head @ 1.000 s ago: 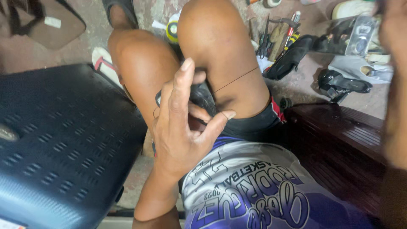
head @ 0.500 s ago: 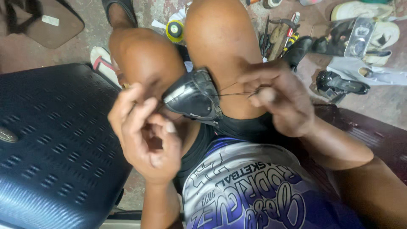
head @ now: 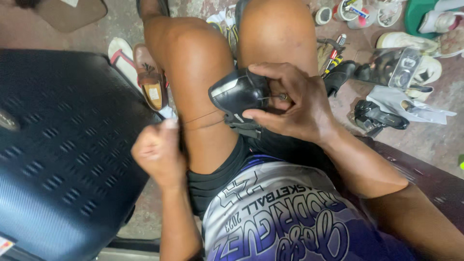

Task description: The person sits on the floor and sews a black shoe using a needle and thread. They repeatedly push the needle through the shoe's upper and pull the thread to stitch the material.

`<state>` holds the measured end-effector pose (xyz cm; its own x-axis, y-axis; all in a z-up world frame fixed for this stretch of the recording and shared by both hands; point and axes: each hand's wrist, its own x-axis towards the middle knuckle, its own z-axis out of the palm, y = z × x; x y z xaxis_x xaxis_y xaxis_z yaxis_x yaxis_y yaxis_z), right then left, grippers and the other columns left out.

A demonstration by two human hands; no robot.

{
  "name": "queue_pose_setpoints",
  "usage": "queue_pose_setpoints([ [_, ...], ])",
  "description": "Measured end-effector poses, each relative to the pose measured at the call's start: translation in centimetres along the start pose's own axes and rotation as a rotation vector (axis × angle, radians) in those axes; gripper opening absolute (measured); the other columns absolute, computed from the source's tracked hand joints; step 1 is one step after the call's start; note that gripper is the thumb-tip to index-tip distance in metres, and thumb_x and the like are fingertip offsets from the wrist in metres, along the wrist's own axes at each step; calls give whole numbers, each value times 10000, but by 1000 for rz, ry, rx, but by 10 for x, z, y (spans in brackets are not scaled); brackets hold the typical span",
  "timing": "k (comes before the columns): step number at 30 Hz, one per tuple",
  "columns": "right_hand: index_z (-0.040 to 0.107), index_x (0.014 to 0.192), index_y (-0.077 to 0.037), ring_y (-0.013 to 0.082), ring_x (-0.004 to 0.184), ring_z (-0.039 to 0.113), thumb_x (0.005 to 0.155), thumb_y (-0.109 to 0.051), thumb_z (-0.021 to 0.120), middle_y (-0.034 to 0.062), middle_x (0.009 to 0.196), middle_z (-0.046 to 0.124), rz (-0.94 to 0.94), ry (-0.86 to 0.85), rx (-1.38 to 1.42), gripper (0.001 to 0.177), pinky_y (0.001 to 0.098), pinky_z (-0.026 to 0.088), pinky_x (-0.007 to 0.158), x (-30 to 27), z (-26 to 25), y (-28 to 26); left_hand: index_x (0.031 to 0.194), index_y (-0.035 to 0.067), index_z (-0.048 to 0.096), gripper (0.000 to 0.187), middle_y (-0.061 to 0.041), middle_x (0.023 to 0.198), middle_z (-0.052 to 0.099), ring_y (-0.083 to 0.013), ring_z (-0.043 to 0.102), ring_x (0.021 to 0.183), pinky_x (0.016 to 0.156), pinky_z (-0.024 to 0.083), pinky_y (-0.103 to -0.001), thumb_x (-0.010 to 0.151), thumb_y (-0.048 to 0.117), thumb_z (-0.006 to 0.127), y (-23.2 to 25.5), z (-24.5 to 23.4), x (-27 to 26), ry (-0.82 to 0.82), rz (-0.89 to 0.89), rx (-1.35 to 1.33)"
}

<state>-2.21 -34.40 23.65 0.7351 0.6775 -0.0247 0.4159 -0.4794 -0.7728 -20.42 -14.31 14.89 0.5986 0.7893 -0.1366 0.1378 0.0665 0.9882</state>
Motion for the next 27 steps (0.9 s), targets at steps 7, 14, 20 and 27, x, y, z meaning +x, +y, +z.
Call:
queue_pose_setpoints([
  [7, 565, 1389, -70, 25, 606, 376, 814, -167, 955, -77, 651, 386, 37, -17, 80, 702, 164, 358, 606, -3, -5, 1, 889, 104, 533, 268, 23, 707, 468, -83, 417, 594, 548, 349, -244, 1078, 247, 659, -37, -14, 38, 178, -246, -225],
  [14, 452, 1500, -86, 101, 616, 499, 799, -278, 945, -28, 719, 464, 6, -54, -72, 879, 235, 457, 603, -8, -17, -10, 1209, -1, 636, 219, -162, 1241, 656, -315, 687, 1163, 1012, 558, -393, 1012, 93, 622, 43, 33, 7, -377, 509, 383],
  [20, 335, 1581, -145, 169, 536, 626, 762, -419, 887, 20, 674, 617, 234, -423, -492, 1025, 333, 513, 463, -22, -66, -5, 792, 70, 638, 220, -90, 834, 560, -295, 546, 764, 644, 437, -411, 891, 188, 795, 65, 51, 12, -415, 566, 605],
  [27, 464, 1486, -114, 237, 717, 676, 725, -463, 899, 155, 1147, 682, -73, -81, -251, 944, 323, 594, 600, -24, -37, 7, 728, 44, 519, 364, -105, 805, 482, -294, 500, 759, 647, 398, -401, 935, 194, 778, 45, 39, 15, -441, 551, 543],
])
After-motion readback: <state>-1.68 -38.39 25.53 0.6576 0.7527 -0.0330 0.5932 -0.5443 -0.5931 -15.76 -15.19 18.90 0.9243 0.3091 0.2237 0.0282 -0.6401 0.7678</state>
